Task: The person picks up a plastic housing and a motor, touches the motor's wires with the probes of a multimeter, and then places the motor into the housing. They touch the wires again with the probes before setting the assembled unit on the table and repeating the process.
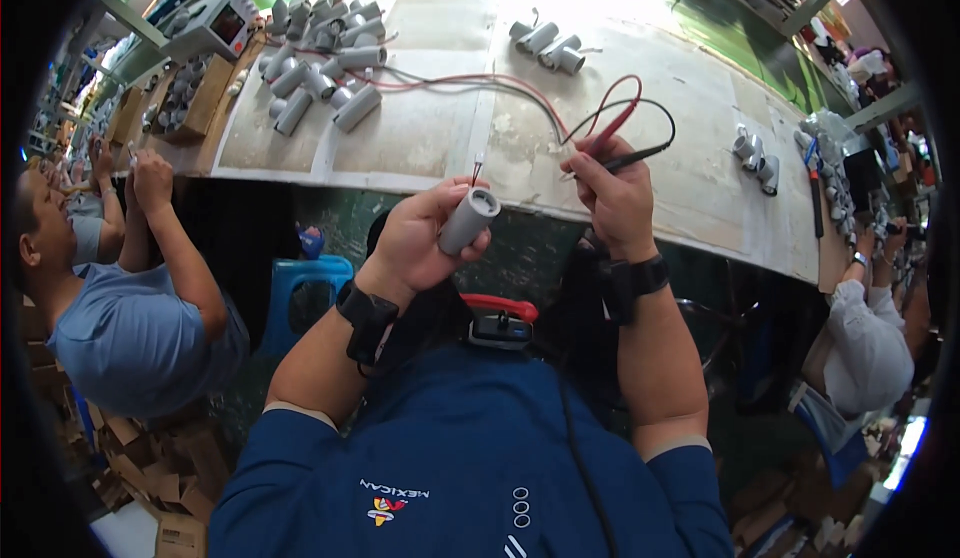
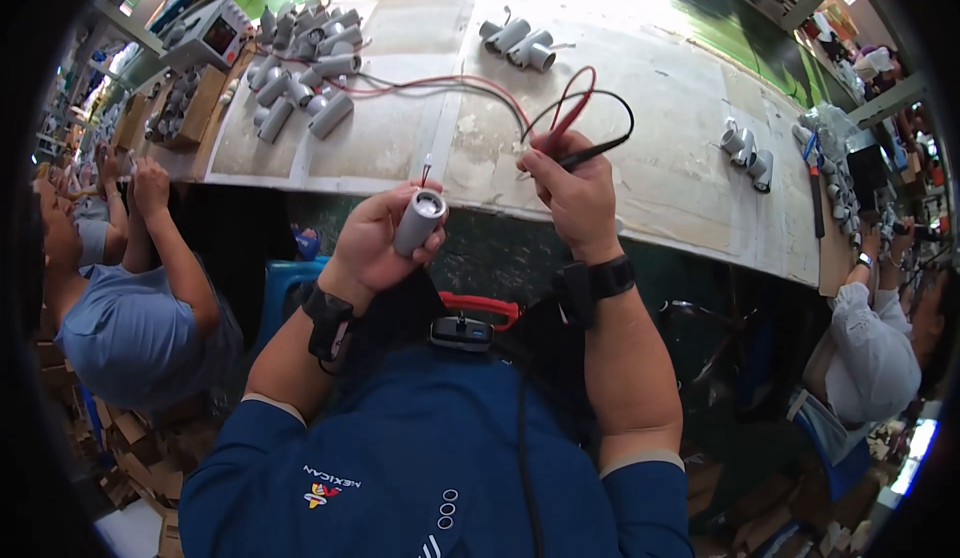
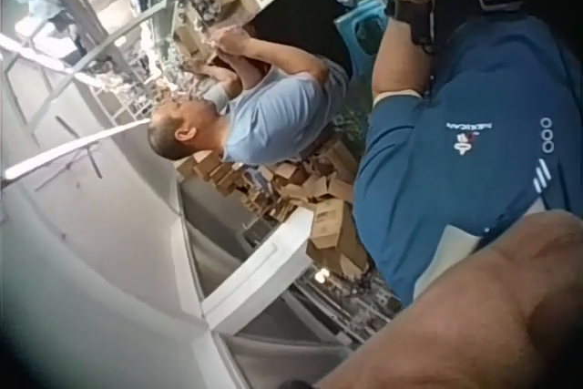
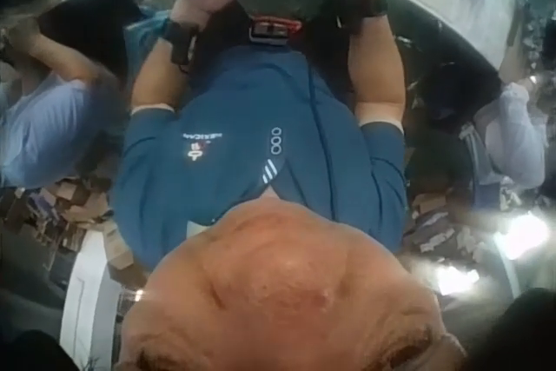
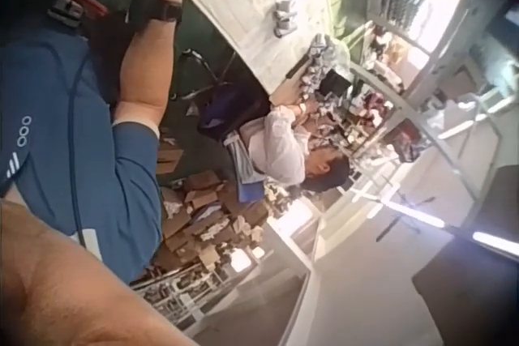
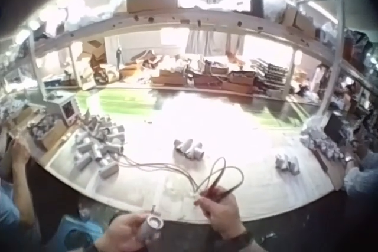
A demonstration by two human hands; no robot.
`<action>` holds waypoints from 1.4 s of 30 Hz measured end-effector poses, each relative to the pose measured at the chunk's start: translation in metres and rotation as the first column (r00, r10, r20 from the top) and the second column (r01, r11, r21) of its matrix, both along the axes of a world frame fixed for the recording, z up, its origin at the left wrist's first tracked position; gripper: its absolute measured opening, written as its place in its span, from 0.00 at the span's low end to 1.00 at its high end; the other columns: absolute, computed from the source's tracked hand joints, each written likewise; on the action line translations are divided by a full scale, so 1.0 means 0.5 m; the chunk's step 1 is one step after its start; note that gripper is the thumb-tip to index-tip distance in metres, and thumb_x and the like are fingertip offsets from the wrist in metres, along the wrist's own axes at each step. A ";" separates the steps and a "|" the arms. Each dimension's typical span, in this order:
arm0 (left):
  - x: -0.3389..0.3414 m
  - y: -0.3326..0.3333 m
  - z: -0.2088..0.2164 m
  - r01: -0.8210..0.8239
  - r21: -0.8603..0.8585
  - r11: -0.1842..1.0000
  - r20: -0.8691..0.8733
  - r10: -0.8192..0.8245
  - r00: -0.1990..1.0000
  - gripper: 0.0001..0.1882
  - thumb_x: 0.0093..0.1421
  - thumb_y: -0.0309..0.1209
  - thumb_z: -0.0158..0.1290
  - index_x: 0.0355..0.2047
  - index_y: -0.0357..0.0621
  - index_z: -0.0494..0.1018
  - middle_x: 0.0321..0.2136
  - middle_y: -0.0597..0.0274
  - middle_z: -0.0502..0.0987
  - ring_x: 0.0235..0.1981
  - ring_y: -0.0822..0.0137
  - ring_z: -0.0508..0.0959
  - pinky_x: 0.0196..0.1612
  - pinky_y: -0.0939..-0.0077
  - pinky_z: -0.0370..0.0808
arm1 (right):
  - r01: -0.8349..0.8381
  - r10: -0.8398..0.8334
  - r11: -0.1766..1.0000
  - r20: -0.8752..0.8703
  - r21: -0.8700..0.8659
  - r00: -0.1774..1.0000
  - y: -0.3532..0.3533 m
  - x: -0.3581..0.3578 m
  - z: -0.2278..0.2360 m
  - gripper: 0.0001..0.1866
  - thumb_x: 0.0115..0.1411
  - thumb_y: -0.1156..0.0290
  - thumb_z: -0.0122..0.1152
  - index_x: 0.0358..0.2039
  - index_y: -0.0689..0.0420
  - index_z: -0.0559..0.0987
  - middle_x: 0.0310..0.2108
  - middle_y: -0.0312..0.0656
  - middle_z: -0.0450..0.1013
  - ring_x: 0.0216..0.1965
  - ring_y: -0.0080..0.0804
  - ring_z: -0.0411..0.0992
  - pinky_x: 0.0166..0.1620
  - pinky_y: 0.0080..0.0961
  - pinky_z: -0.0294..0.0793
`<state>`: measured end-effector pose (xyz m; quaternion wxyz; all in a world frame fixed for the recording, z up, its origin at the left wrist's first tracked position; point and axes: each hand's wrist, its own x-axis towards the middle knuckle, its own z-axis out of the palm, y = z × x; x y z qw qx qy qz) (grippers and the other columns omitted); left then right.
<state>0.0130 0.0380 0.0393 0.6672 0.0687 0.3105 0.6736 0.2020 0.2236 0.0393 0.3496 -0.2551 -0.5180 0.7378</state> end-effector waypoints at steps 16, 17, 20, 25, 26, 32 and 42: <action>0.033 -0.059 -0.128 -0.011 -0.224 0.975 0.198 0.056 0.979 0.17 0.70 0.48 0.52 0.34 0.48 0.75 0.24 0.61 0.77 0.20 0.65 0.76 0.16 0.80 0.65 | -0.170 0.122 0.946 0.182 0.276 0.976 -0.119 -0.162 -0.029 0.08 0.63 0.73 0.68 0.40 0.59 0.80 0.29 0.33 0.77 0.24 0.14 0.68 0.26 0.15 0.65; 0.033 -0.059 -0.130 -0.014 -0.224 0.974 0.194 0.059 0.979 0.17 0.70 0.48 0.52 0.34 0.48 0.75 0.24 0.61 0.76 0.19 0.65 0.76 0.16 0.80 0.65 | -0.176 0.128 0.945 0.183 0.275 0.975 -0.119 -0.164 -0.029 0.08 0.63 0.73 0.68 0.40 0.59 0.80 0.29 0.33 0.77 0.24 0.14 0.68 0.26 0.15 0.65; 0.030 -0.057 -0.148 -0.018 -0.214 0.977 0.192 0.060 0.979 0.17 0.70 0.48 0.52 0.35 0.48 0.75 0.25 0.60 0.76 0.20 0.65 0.75 0.16 0.80 0.64 | -0.186 0.123 0.940 0.222 0.287 0.967 -0.120 -0.164 -0.030 0.08 0.62 0.74 0.68 0.41 0.60 0.79 0.30 0.32 0.77 0.27 0.15 0.70 0.30 0.16 0.69; 0.026 -0.047 -0.138 -0.021 -0.204 0.979 0.183 0.059 0.981 0.16 0.70 0.47 0.52 0.34 0.48 0.75 0.24 0.61 0.76 0.20 0.65 0.74 0.16 0.80 0.64 | -0.178 0.086 0.912 0.251 0.369 0.964 -0.124 -0.168 -0.026 0.08 0.62 0.74 0.68 0.40 0.61 0.80 0.31 0.33 0.77 0.31 0.17 0.72 0.34 0.18 0.72; 0.029 -0.046 -0.135 -0.030 -0.209 0.978 0.177 0.067 0.982 0.16 0.70 0.46 0.53 0.33 0.48 0.74 0.23 0.62 0.75 0.19 0.66 0.75 0.16 0.80 0.64 | -0.187 0.085 0.908 0.273 0.374 0.958 -0.125 -0.167 -0.027 0.08 0.62 0.74 0.68 0.41 0.61 0.80 0.31 0.33 0.77 0.32 0.18 0.72 0.35 0.18 0.72; 0.029 -0.054 -0.136 -0.051 -0.218 0.975 0.175 0.090 0.980 0.15 0.70 0.46 0.52 0.34 0.49 0.75 0.24 0.62 0.76 0.19 0.65 0.75 0.16 0.80 0.64 | -0.181 0.074 0.892 0.261 0.415 0.963 -0.138 -0.181 -0.029 0.08 0.62 0.75 0.67 0.41 0.61 0.80 0.32 0.33 0.77 0.33 0.19 0.73 0.37 0.20 0.73; 0.055 -0.050 -0.132 -0.060 -0.230 0.971 0.082 0.081 0.993 0.18 0.70 0.49 0.51 0.34 0.50 0.77 0.23 0.65 0.77 0.19 0.68 0.75 0.15 0.80 0.64 | -0.134 0.048 0.914 0.225 0.384 0.973 -0.146 -0.154 -0.034 0.07 0.61 0.77 0.67 0.40 0.62 0.80 0.32 0.34 0.78 0.34 0.20 0.74 0.40 0.20 0.73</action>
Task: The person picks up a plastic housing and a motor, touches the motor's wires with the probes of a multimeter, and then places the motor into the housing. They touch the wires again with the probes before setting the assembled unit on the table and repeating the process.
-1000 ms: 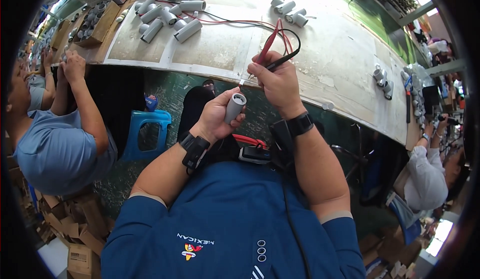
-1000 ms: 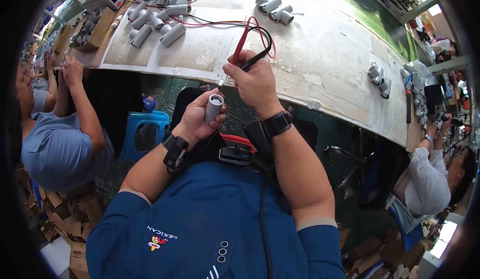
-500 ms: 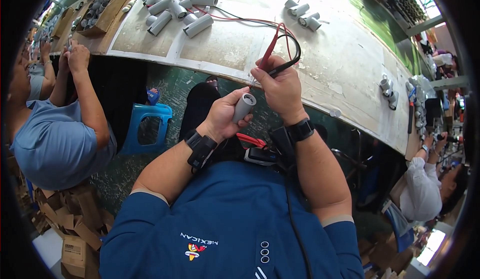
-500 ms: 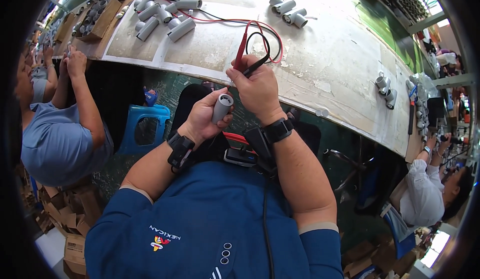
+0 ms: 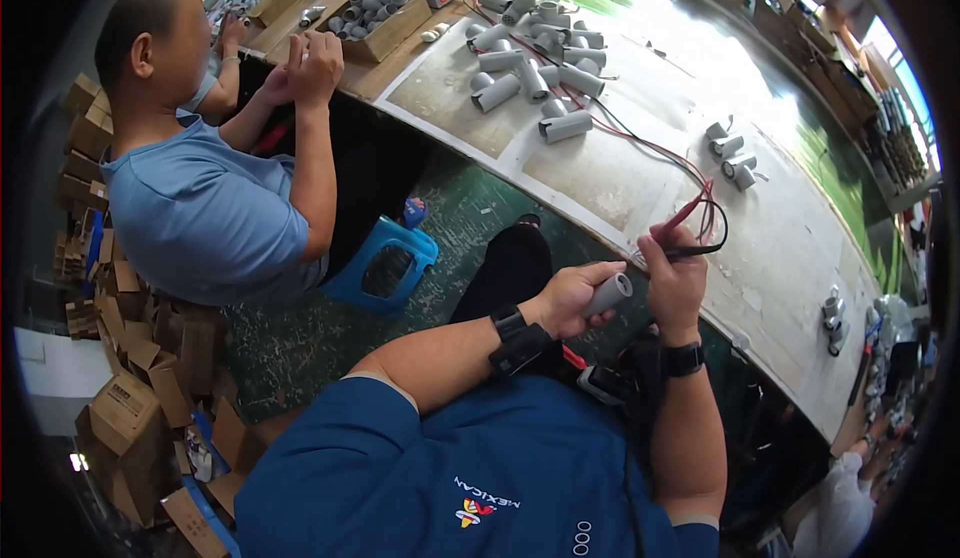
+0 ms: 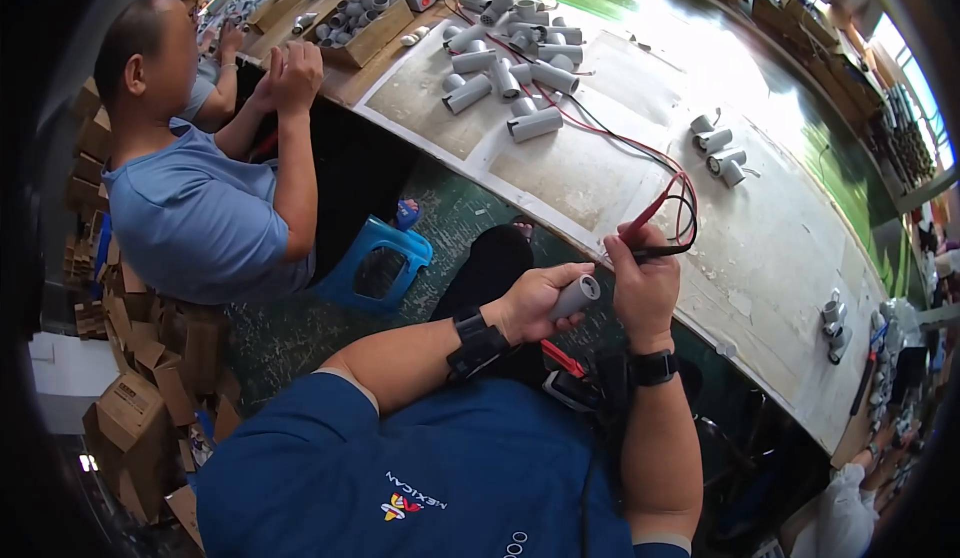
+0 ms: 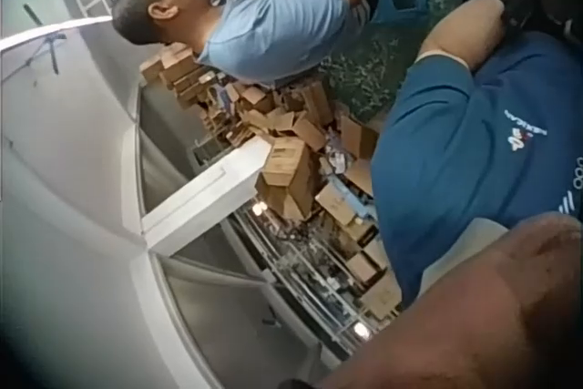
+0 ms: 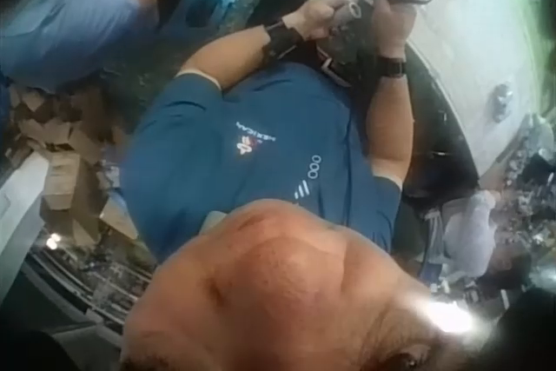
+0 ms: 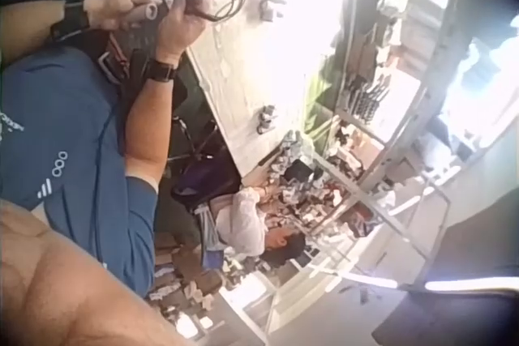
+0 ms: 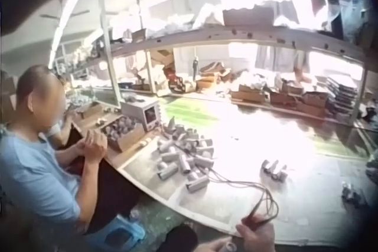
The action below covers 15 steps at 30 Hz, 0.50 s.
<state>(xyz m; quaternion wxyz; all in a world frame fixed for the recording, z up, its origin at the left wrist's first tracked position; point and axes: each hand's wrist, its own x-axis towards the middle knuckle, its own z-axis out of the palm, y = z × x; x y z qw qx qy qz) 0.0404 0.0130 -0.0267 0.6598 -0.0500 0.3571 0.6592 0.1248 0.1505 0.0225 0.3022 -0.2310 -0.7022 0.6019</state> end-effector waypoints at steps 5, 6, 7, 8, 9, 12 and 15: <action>-0.006 -0.001 0.003 -0.009 -0.005 1.000 -0.002 0.009 1.000 0.18 0.70 0.49 0.51 0.33 0.50 0.76 0.23 0.65 0.76 0.18 0.68 0.75 0.15 0.80 0.64 | -0.044 0.043 0.998 -0.022 -0.036 0.999 0.010 -0.008 -0.002 0.08 0.62 0.78 0.67 0.41 0.62 0.80 0.33 0.35 0.78 0.35 0.20 0.74 0.41 0.20 0.73; -0.008 0.000 0.002 -0.004 -0.008 1.000 -0.006 0.004 1.000 0.18 0.70 0.49 0.51 0.33 0.49 0.76 0.23 0.65 0.76 0.18 0.68 0.75 0.15 0.80 0.64 | -0.041 0.040 0.999 -0.019 -0.035 0.999 0.011 -0.008 -0.002 0.08 0.62 0.78 0.67 0.41 0.62 0.80 0.33 0.35 0.78 0.35 0.20 0.74 0.41 0.20 0.73; -0.009 0.001 0.001 0.001 -0.011 1.000 -0.010 -0.001 1.000 0.18 0.71 0.49 0.51 0.33 0.49 0.76 0.23 0.65 0.76 0.19 0.68 0.75 0.15 0.80 0.64 | -0.047 0.046 0.998 -0.024 -0.036 0.999 0.012 -0.008 -0.002 0.08 0.62 0.78 0.67 0.41 0.62 0.80 0.33 0.35 0.78 0.35 0.20 0.74 0.41 0.20 0.73; -0.009 0.002 0.000 0.004 -0.010 1.000 -0.006 -0.004 1.000 0.18 0.71 0.49 0.51 0.33 0.49 0.76 0.23 0.65 0.76 0.19 0.68 0.75 0.15 0.80 0.64 | -0.054 0.053 0.998 -0.029 -0.037 0.998 0.013 -0.008 -0.002 0.08 0.63 0.77 0.67 0.41 0.62 0.79 0.33 0.35 0.78 0.35 0.20 0.74 0.41 0.20 0.74; -0.011 0.002 0.003 0.000 -0.002 1.000 -0.005 0.000 1.000 0.18 0.71 0.49 0.51 0.33 0.49 0.76 0.22 0.66 0.76 0.19 0.68 0.75 0.16 0.80 0.64 | -0.061 0.060 0.997 -0.035 -0.038 0.998 0.013 -0.009 -0.003 0.08 0.63 0.77 0.67 0.42 0.62 0.79 0.33 0.35 0.78 0.36 0.20 0.74 0.41 0.19 0.74; -0.011 0.002 0.005 -0.007 0.016 1.000 -0.001 0.007 1.000 0.18 0.71 0.49 0.51 0.33 0.49 0.76 0.22 0.66 0.75 0.19 0.68 0.75 0.16 0.80 0.64 | -0.047 0.046 0.999 -0.016 -0.014 0.999 0.012 -0.008 -0.003 0.08 0.63 0.77 0.67 0.42 0.62 0.79 0.34 0.35 0.78 0.36 0.20 0.74 0.41 0.19 0.74; -0.008 0.000 0.002 -0.013 0.012 1.000 0.015 0.013 1.000 0.17 0.69 0.48 0.54 0.35 0.49 0.77 0.24 0.64 0.77 0.19 0.69 0.74 0.15 0.81 0.63 | -0.043 0.043 0.999 -0.015 -0.002 0.999 0.012 -0.006 -0.005 0.08 0.63 0.77 0.67 0.42 0.61 0.79 0.34 0.35 0.78 0.36 0.20 0.73 0.41 0.19 0.74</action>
